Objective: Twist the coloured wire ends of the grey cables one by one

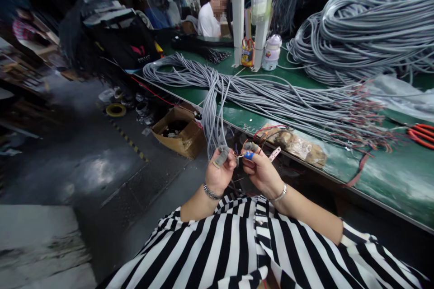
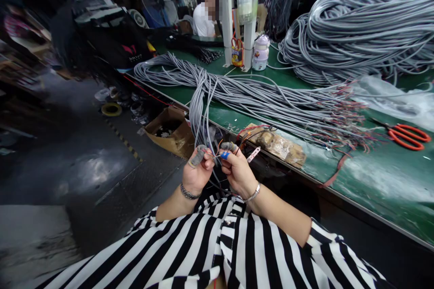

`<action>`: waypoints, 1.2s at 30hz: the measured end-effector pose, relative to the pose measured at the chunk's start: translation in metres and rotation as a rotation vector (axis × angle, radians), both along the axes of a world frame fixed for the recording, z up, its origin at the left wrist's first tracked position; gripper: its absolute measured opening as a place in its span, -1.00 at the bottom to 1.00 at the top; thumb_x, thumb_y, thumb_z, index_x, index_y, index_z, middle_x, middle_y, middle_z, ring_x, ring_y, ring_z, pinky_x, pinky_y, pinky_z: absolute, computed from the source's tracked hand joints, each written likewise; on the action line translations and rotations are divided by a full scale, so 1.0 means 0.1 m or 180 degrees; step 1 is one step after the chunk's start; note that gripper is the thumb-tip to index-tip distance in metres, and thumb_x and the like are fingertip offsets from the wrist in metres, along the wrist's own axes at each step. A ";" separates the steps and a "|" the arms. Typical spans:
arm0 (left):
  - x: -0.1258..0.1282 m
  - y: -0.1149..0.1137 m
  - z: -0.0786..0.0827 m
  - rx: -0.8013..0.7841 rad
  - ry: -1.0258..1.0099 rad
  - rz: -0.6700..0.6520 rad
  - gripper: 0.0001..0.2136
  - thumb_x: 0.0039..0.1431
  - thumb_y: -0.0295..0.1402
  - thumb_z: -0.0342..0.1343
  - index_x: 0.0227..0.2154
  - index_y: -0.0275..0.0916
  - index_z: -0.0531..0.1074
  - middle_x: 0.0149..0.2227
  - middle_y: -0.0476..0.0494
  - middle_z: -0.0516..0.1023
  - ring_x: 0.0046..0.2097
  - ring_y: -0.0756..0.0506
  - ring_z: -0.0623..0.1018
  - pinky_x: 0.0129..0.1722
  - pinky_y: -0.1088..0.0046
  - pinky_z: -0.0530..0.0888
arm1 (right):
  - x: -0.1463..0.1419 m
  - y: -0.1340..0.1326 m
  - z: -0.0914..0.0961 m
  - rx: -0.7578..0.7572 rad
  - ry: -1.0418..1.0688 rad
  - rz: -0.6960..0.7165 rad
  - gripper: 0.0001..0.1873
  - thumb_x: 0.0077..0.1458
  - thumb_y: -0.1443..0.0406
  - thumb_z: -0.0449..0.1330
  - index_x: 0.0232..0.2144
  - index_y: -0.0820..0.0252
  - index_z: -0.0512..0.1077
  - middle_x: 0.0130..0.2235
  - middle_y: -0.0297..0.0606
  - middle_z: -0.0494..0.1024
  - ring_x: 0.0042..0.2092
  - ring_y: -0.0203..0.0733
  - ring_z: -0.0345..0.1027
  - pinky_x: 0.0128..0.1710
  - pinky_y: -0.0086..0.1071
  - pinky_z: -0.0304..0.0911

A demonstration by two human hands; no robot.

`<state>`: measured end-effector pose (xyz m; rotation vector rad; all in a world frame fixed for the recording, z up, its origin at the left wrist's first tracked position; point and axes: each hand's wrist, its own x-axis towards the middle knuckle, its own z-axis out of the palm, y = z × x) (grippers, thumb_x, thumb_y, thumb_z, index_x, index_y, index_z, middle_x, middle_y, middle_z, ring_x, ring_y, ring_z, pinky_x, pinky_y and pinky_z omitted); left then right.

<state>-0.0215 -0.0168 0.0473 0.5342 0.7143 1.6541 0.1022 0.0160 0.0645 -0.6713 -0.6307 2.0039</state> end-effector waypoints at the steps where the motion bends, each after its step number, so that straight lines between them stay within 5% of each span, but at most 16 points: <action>1: 0.00 -0.01 0.01 0.0025 -0.0050 -0.0095 -0.74 0.05 -0.18 0.26 -0.41 -0.24 0.35 -0.53 0.05 0.35 -0.55 0.13 0.32 -0.56 0.59 0.26 | 0.00 0.00 0.00 -0.0051 0.0067 0.0060 -0.72 -0.17 0.39 0.33 -0.37 0.15 0.34 -0.49 -0.51 0.29 -0.61 -0.51 -0.15 -0.71 -0.61 -0.26; 5: -0.11 -0.05 0.01 0.0281 -0.0133 -0.0382 -0.75 0.07 -0.16 0.23 -0.46 -0.23 0.37 -0.67 0.12 0.07 -0.65 0.13 0.12 -0.64 0.57 0.12 | 0.03 0.00 0.00 -0.0239 0.0279 0.0128 -0.74 -0.18 0.41 0.31 -0.38 0.15 0.35 -0.46 -0.46 0.35 -0.60 -0.50 -0.06 -0.73 -0.64 -0.19; 9: -0.40 -0.03 -0.10 0.0157 -0.0106 -0.0076 -0.63 0.13 -0.01 0.12 -0.55 -0.23 0.36 -0.73 0.17 -0.10 -0.70 0.13 -0.08 -0.66 0.54 0.03 | 0.05 -0.01 0.01 -0.0353 0.0361 0.0089 -0.75 -0.17 0.43 0.30 -0.39 0.16 0.35 -0.42 -0.41 0.40 -0.57 -0.50 0.02 -0.72 -0.67 -0.13; 12: -0.56 0.04 -0.23 0.0133 0.0051 0.0336 -0.65 0.17 -0.02 0.08 -0.49 -0.23 0.42 -0.72 0.17 0.03 -0.71 0.15 -0.06 -0.66 0.56 0.06 | 0.06 0.00 0.03 -0.0348 0.0380 -0.0019 -0.77 -0.16 0.42 0.30 -0.41 0.15 0.34 -0.40 -0.39 0.40 -0.56 -0.49 0.05 -0.72 -0.67 -0.09; 14: -0.57 0.07 -0.27 0.0148 0.0505 0.0414 -0.71 0.11 -0.06 0.17 -0.39 -0.22 0.48 -0.63 0.10 0.30 -0.65 0.14 0.19 -0.58 0.58 0.20 | 0.07 0.01 0.04 -0.0340 0.0361 -0.0080 -0.77 -0.16 0.41 0.31 -0.43 0.15 0.33 -0.39 -0.38 0.41 -0.55 -0.48 0.08 -0.73 -0.66 -0.07; 16: -0.53 0.08 -0.27 0.0178 0.1369 0.0100 -0.71 0.07 -0.11 0.24 -0.31 -0.25 0.51 -0.44 -0.04 0.52 -0.44 0.05 0.45 -0.37 0.54 0.37 | 0.07 0.02 0.05 -0.0304 0.0324 -0.0070 -0.77 -0.16 0.40 0.31 -0.45 0.16 0.32 -0.38 -0.37 0.42 -0.54 -0.48 0.09 -0.72 -0.66 -0.07; 19: -0.43 0.08 -0.21 0.0455 0.2482 -0.0975 -0.66 0.10 -0.08 0.21 -0.29 -0.31 0.53 -0.30 -0.18 0.58 -0.22 -0.08 0.53 -0.12 0.42 0.41 | 0.08 0.01 0.05 -0.0141 0.0223 -0.0005 -0.78 -0.13 0.39 0.31 -0.43 0.15 0.34 -0.42 -0.40 0.39 -0.56 -0.48 0.06 -0.72 -0.66 -0.08; 21: -0.39 0.10 -0.17 0.0608 0.2638 -0.1655 -0.60 0.13 -0.01 0.15 -0.33 -0.33 0.52 -0.39 -0.17 0.56 -0.32 -0.06 0.51 -0.23 0.44 0.42 | 0.10 0.00 0.04 -0.0069 0.0133 0.0048 -0.79 -0.12 0.38 0.32 -0.40 0.16 0.35 -0.45 -0.42 0.36 -0.58 -0.49 0.02 -0.73 -0.66 -0.12; 24: -0.39 0.14 -0.18 0.0613 0.2498 -0.2094 -0.54 0.15 0.04 0.09 -0.40 -0.36 0.50 -0.58 -0.07 0.43 -0.54 0.04 0.37 -0.49 0.53 0.31 | 0.15 -0.03 0.03 -0.0095 0.0005 0.0066 -0.74 -0.15 0.39 0.34 -0.37 0.18 0.36 -0.43 -0.43 0.38 -0.59 -0.53 -0.01 -0.74 -0.66 -0.22; 30: -0.47 0.09 -0.27 0.1159 0.2688 -0.1735 -0.61 0.11 -0.02 0.18 -0.44 -0.34 0.54 -0.50 -0.13 0.46 -0.47 0.01 0.42 -0.46 0.50 0.32 | 0.19 -0.07 -0.04 -0.0215 -0.0317 0.0075 -0.68 -0.21 0.37 0.39 -0.34 0.19 0.40 -0.54 -0.51 0.28 -0.61 -0.53 -0.06 -0.70 -0.63 -0.26; 36: -0.49 0.01 -0.24 0.2054 0.3863 -0.0689 -0.82 0.16 -0.22 0.20 -0.29 -0.20 0.59 -0.44 -0.12 0.54 -0.37 -0.04 0.47 -0.30 0.43 0.37 | 0.30 -0.07 -0.20 -0.0086 -0.0825 0.0336 -0.63 -0.16 0.19 0.41 -0.30 0.18 0.41 -0.47 -0.43 0.44 -0.62 -0.52 0.01 -0.68 -0.59 -0.21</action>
